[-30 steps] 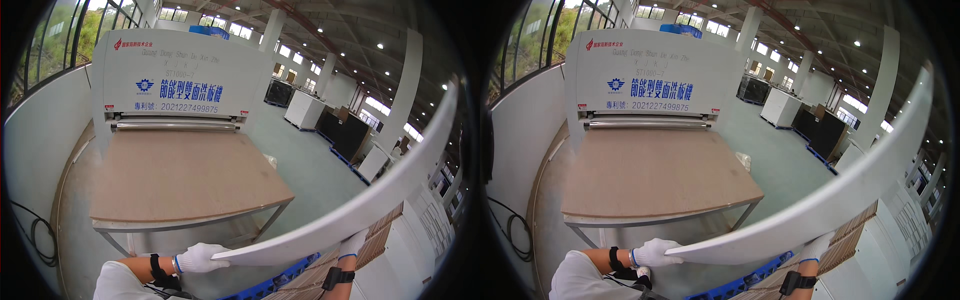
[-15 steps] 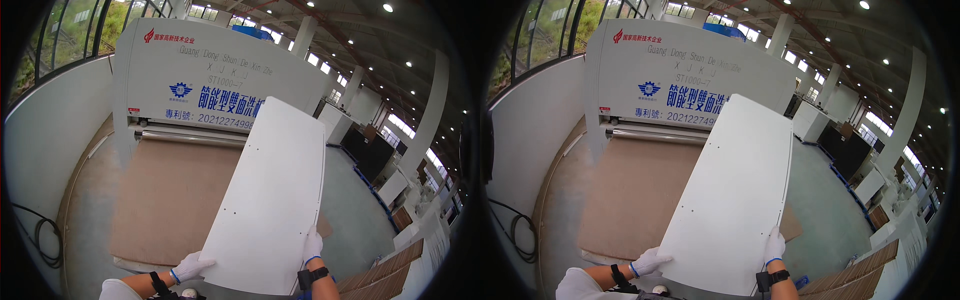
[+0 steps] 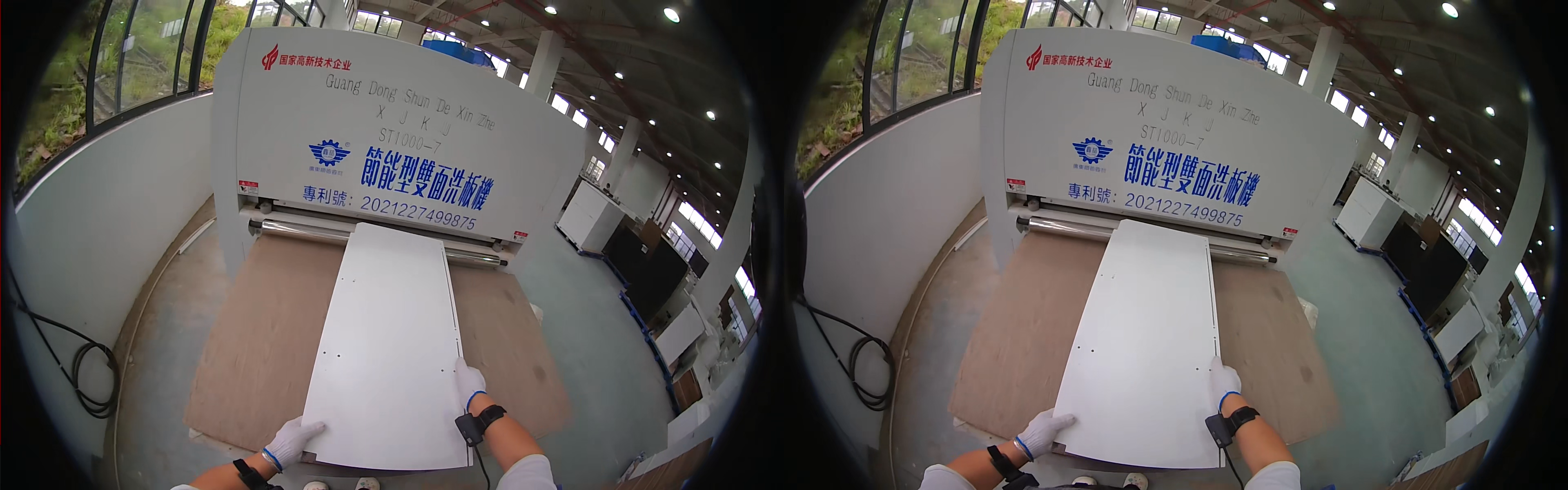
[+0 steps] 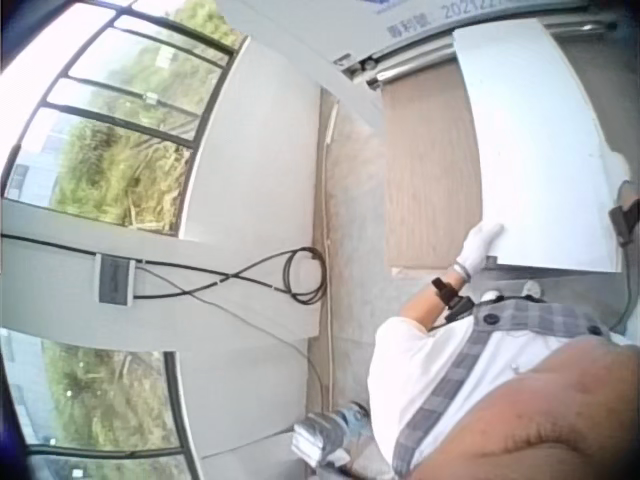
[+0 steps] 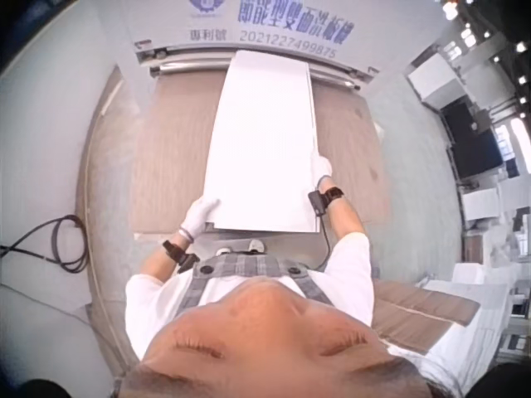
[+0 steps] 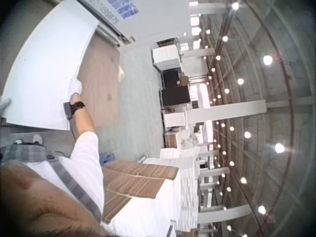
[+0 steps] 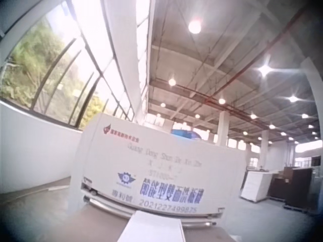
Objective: Repeatedly pick up white boards from a pallet and feed them into a processing machine.
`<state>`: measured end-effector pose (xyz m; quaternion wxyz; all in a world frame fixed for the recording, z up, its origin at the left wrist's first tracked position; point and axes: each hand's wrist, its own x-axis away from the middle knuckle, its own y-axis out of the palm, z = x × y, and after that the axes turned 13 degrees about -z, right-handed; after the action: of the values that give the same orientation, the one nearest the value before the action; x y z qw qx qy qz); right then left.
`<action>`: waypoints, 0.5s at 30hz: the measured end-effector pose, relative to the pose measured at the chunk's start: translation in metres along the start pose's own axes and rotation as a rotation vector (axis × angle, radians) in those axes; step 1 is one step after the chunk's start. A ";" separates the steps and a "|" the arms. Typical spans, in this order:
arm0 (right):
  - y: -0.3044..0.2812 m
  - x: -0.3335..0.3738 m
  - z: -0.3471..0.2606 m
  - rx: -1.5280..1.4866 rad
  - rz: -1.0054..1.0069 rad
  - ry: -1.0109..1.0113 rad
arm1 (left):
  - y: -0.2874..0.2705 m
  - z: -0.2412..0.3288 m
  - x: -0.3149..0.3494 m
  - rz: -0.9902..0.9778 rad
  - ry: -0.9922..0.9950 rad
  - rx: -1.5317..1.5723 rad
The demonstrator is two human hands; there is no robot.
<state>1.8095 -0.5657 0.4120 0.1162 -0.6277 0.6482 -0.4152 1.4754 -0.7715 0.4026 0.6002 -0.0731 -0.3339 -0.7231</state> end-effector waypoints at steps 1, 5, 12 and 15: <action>-0.002 -0.011 0.002 -0.004 -0.005 -0.008 | 0.004 0.002 -0.005 -0.001 0.007 0.047; 0.004 -0.042 -0.009 0.038 -0.071 -0.043 | -0.027 -0.040 -0.052 0.008 0.136 -0.088; -0.007 -0.103 0.006 -0.208 -0.245 -0.099 | -0.001 -0.024 -0.079 0.005 0.200 0.107; -0.006 -0.105 0.031 -0.755 -0.549 -0.147 | -0.006 -0.028 -0.097 -0.010 0.232 0.154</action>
<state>1.8544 -0.4811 0.3580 -0.1887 -0.8019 0.5540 -0.1203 1.5047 -0.7078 0.3296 0.6352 0.0591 -0.3171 -0.7017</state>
